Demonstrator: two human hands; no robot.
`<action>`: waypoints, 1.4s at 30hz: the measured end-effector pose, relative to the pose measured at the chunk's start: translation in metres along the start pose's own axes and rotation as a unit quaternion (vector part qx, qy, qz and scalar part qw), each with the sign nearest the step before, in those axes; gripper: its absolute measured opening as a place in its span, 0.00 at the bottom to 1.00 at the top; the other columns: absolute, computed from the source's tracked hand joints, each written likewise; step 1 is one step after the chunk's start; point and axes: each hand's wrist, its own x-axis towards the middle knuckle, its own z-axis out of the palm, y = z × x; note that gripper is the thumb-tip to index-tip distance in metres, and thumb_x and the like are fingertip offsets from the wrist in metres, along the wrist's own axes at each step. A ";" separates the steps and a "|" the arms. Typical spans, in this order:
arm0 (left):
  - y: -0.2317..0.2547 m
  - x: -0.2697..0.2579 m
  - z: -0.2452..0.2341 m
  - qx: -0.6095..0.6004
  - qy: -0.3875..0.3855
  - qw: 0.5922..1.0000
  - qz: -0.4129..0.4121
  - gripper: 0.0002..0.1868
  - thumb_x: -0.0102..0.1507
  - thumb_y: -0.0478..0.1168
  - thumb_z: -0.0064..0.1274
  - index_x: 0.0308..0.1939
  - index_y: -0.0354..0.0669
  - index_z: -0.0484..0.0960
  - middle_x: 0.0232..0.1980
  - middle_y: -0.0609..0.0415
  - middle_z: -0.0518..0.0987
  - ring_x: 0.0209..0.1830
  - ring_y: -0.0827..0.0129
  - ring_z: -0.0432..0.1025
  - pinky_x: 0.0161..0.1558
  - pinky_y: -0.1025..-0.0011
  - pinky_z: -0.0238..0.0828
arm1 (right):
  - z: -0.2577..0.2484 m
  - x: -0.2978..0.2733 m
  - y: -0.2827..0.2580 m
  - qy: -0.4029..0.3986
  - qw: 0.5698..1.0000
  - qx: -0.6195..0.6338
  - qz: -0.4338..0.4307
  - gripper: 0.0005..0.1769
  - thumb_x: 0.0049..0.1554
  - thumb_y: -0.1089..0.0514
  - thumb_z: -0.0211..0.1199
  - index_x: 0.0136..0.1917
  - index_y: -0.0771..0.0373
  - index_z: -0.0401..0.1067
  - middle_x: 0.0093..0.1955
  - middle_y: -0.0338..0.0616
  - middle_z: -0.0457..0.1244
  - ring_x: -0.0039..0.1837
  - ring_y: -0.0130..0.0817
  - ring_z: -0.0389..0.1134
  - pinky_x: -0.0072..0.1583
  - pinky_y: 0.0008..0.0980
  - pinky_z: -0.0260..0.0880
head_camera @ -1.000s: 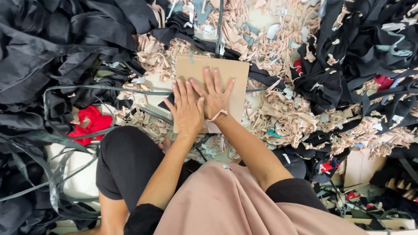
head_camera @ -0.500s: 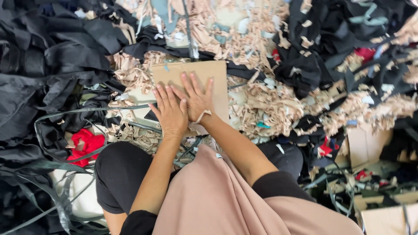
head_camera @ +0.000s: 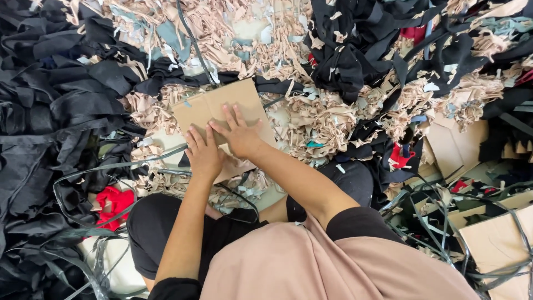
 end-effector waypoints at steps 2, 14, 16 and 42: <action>0.009 -0.010 -0.013 0.010 -0.010 1.000 -0.002 0.46 0.65 0.51 0.45 0.82 0.53 0.39 0.83 0.33 0.32 0.83 0.40 0.28 0.74 0.38 0.40 | 0.007 0.008 -0.005 -0.006 1.000 -0.006 0.010 0.52 0.59 0.53 0.64 0.84 0.28 0.34 0.87 0.43 0.15 0.86 0.53 0.17 0.65 0.91 0.43; 0.025 -0.016 -0.006 0.028 0.002 0.999 -0.026 0.49 0.65 0.47 0.53 0.82 0.50 0.39 0.82 0.33 0.30 0.82 0.37 0.25 0.76 0.43 0.29 | -0.017 -0.027 -0.011 -0.001 1.000 0.016 0.022 0.52 0.61 0.52 0.64 0.84 0.33 0.33 0.87 0.46 0.18 0.86 0.52 0.16 0.67 0.91 0.39; 0.028 -0.023 -0.005 0.050 0.015 0.999 -0.011 0.46 0.66 0.48 0.52 0.82 0.50 0.44 0.83 0.32 0.35 0.82 0.36 0.30 0.76 0.43 0.32 | -0.001 -0.023 0.003 0.023 0.998 0.046 0.028 0.44 0.64 0.47 0.58 0.84 0.29 0.35 0.88 0.42 0.19 0.87 0.48 0.18 0.68 0.88 0.40; 0.161 -0.141 -0.014 -0.254 -0.114 0.931 0.237 0.34 0.70 0.40 0.43 0.78 0.31 0.54 0.79 0.26 0.48 0.81 0.36 0.40 0.76 0.45 0.42 | 0.180 -0.283 0.292 0.405 0.723 0.356 0.432 0.36 0.56 0.19 0.63 0.54 0.51 0.79 0.54 0.56 0.68 0.61 0.60 0.68 0.62 0.59 0.68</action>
